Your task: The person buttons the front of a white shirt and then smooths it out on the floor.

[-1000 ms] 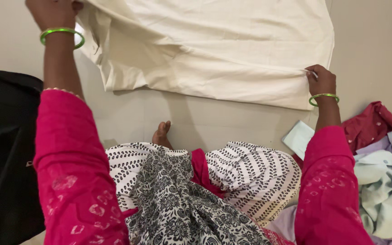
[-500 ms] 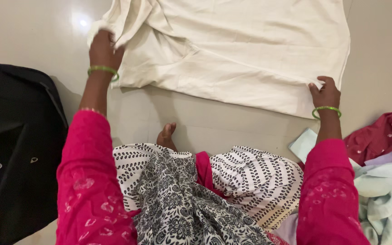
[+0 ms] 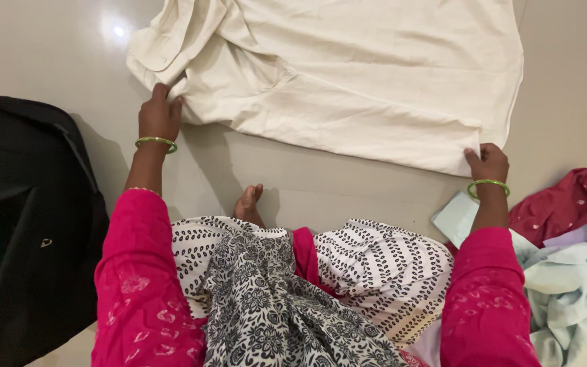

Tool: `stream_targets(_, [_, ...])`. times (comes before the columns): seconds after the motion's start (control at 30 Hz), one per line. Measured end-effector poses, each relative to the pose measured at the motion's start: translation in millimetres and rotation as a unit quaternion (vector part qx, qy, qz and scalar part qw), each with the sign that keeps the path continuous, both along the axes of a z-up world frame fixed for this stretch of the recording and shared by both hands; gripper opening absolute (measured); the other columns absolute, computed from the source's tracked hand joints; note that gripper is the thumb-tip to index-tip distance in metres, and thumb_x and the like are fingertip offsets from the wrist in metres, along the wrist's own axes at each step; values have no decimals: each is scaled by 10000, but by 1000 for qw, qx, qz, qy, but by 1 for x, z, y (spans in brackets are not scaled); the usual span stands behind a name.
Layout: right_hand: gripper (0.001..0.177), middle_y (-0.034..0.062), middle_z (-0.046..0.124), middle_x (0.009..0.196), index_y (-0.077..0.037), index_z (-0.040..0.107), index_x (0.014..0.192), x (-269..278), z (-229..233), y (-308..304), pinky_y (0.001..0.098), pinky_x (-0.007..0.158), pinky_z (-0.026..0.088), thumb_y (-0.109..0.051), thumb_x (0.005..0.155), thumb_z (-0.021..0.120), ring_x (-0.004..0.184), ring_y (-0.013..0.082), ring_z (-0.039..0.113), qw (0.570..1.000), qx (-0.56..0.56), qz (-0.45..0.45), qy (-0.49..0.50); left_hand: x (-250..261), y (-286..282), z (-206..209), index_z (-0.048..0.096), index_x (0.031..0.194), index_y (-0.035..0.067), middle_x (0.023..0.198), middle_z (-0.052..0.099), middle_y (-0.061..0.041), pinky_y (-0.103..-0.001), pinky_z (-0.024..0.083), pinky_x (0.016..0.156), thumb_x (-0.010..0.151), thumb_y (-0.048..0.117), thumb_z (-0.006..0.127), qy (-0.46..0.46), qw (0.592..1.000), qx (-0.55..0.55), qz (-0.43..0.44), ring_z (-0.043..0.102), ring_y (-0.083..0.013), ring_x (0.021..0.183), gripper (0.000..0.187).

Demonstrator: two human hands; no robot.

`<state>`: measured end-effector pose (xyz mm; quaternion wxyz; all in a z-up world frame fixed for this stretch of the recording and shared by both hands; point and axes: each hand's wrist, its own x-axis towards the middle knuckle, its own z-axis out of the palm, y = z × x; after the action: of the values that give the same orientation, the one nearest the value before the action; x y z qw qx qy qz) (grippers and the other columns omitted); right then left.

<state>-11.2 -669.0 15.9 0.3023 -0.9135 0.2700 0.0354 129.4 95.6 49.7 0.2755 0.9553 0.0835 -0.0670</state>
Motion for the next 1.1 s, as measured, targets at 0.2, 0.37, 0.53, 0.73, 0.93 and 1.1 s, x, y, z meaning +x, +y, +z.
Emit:
stream_targets(0.2, [254, 186, 741, 1025, 10, 673, 1102, 5, -6, 1, 417, 846, 547, -209, 1019, 770, 937, 316, 718, 993, -70, 47, -78, 13, 6, 3, 526, 1241, 67, 865, 703, -254, -573, 512, 728, 1083, 264, 633, -13, 993, 110, -30, 674, -492, 820, 274])
stream_targets(0.37, [246, 230, 722, 1017, -33, 675, 1116, 5, -7, 7, 494, 827, 538, -224, 997, 775, 936, 418, 693, 990, -137, 20, -31, 17, 13, -15, 581, 1191, 103, 907, 720, -236, -559, 535, 744, 1031, 327, 658, 47, 985, 162, -32, 691, -469, 848, 285])
stream_targets(0.53, [248, 214, 735, 1020, -41, 680, 1115, 12, -8, 11, 490, 813, 544, -240, 1007, 780, 930, 412, 699, 986, -156, 30, -41, 7, 11, -20, 626, 1171, 119, 990, 736, -211, -529, 555, 780, 973, 328, 670, 105, 972, 202, -50, 707, -425, 914, 291])
stream_targets(0.73, [353, 157, 722, 926, -55, 684, 1169, 34, -4, 13, 421, 781, 555, -309, 969, 827, 840, 303, 703, 995, -76, -1, -62, 3, -8, -1, 585, 1101, 63, 981, 682, -135, -519, 533, 762, 936, 234, 710, -70, 985, 153, -31, 666, -369, 918, 268])
stream_targets(0.93, [455, 134, 659, 893, 13, 655, 1095, 53, -16, 12, 367, 749, 521, -283, 871, 918, 794, 241, 600, 994, -92, 9, -56, 15, -35, 7, 589, 1175, 104, 1109, 624, -154, -495, 531, 805, 900, 149, 805, -195, 970, 113, -85, 633, -386, 1004, 352])
stream_targets(1.1, [413, 174, 527, 870, 64, 540, 1040, 58, -10, 11, 359, 745, 460, -191, 1007, 863, 789, 265, 431, 996, -77, 20, -42, 21, -41, 16, 574, 1248, 130, 1088, 624, -159, -492, 513, 809, 885, 118, 793, -76, 996, 41, -6, 647, -380, 946, 424])
